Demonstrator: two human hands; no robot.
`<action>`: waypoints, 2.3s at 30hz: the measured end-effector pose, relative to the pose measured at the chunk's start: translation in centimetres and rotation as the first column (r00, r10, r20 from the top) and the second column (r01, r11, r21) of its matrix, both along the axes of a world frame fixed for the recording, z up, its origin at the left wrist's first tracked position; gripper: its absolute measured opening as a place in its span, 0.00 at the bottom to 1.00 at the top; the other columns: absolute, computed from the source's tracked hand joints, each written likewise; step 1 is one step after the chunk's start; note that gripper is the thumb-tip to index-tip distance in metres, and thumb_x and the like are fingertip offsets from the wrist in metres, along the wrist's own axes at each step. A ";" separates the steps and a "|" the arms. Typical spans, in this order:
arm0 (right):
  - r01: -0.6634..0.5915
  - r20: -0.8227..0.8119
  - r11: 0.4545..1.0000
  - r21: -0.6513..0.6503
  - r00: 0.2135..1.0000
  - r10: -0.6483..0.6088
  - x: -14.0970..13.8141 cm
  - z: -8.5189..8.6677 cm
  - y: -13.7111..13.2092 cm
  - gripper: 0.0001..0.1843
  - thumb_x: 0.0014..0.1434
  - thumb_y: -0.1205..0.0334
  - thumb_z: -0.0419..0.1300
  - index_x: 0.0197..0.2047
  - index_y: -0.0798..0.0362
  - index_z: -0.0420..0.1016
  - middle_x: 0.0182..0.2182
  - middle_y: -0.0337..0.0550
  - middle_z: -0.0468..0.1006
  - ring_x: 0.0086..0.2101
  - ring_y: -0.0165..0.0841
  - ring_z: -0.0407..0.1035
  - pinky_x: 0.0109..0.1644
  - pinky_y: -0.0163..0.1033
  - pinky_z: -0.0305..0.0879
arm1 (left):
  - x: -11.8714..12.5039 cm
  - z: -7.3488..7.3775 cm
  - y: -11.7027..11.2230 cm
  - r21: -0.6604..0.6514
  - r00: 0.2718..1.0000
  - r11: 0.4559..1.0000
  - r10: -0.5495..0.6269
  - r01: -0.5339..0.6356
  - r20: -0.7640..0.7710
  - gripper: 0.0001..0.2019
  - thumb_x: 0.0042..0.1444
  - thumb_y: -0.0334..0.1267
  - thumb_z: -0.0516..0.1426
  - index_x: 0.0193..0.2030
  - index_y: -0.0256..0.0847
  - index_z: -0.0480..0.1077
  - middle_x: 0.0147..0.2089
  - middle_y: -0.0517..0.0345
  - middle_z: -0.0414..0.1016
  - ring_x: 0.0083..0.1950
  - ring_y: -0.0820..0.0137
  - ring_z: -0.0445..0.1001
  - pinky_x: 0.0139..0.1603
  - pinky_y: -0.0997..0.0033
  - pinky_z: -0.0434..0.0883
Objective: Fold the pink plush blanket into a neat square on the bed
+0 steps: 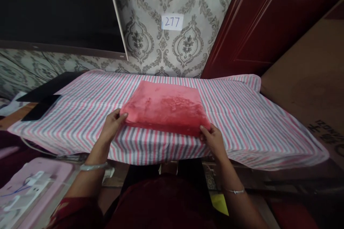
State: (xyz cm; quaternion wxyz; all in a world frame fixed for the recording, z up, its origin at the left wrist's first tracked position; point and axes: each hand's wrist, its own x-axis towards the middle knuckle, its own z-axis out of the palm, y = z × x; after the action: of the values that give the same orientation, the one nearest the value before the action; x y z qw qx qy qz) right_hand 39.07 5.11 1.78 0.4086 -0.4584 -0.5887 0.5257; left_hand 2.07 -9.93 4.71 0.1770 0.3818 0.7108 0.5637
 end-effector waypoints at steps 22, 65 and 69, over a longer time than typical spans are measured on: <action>0.041 0.091 0.998 0.052 0.995 -0.046 0.8 -2.1 0.9 0.33 0.44 0.25 0.64 0.24 0.49 0.68 0.13 0.33 0.63 0.17 0.29 0.56 0.21 0.35 0.50 | -0.7 -1.7 0.8 -0.143 0.996 0.990 -0.027 0.014 -0.090 0.32 0.43 0.70 0.60 0.40 0.41 0.74 0.40 0.53 0.79 0.44 0.58 0.75 0.48 0.60 0.72; -0.788 0.906 0.560 0.254 0.397 0.147 -13.4 0.6 22.8 0.37 0.73 0.38 0.41 0.79 0.44 0.47 0.76 0.48 0.51 0.73 0.47 0.48 0.74 0.58 0.46 | 12.9 -5.6 6.7 -0.261 0.311 0.924 -0.344 0.280 -0.886 0.36 0.61 0.48 0.61 0.75 0.53 0.58 0.79 0.50 0.53 0.79 0.49 0.50 0.77 0.40 0.44; -0.778 0.900 0.565 0.274 0.414 0.134 -13.4 0.6 22.2 0.37 0.73 0.38 0.40 0.79 0.45 0.47 0.76 0.49 0.51 0.73 0.47 0.48 0.74 0.57 0.46 | 13.0 -5.5 6.7 -0.275 0.317 0.921 -0.357 0.275 -0.879 0.36 0.60 0.47 0.61 0.75 0.54 0.59 0.79 0.50 0.53 0.79 0.49 0.51 0.76 0.39 0.45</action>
State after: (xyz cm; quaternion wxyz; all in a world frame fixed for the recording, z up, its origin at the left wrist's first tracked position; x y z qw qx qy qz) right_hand 25.64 27.34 2.37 0.0518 -0.2634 -0.9575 0.1055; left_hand 15.02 -3.27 -0.78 -0.1240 0.7518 0.6205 0.1857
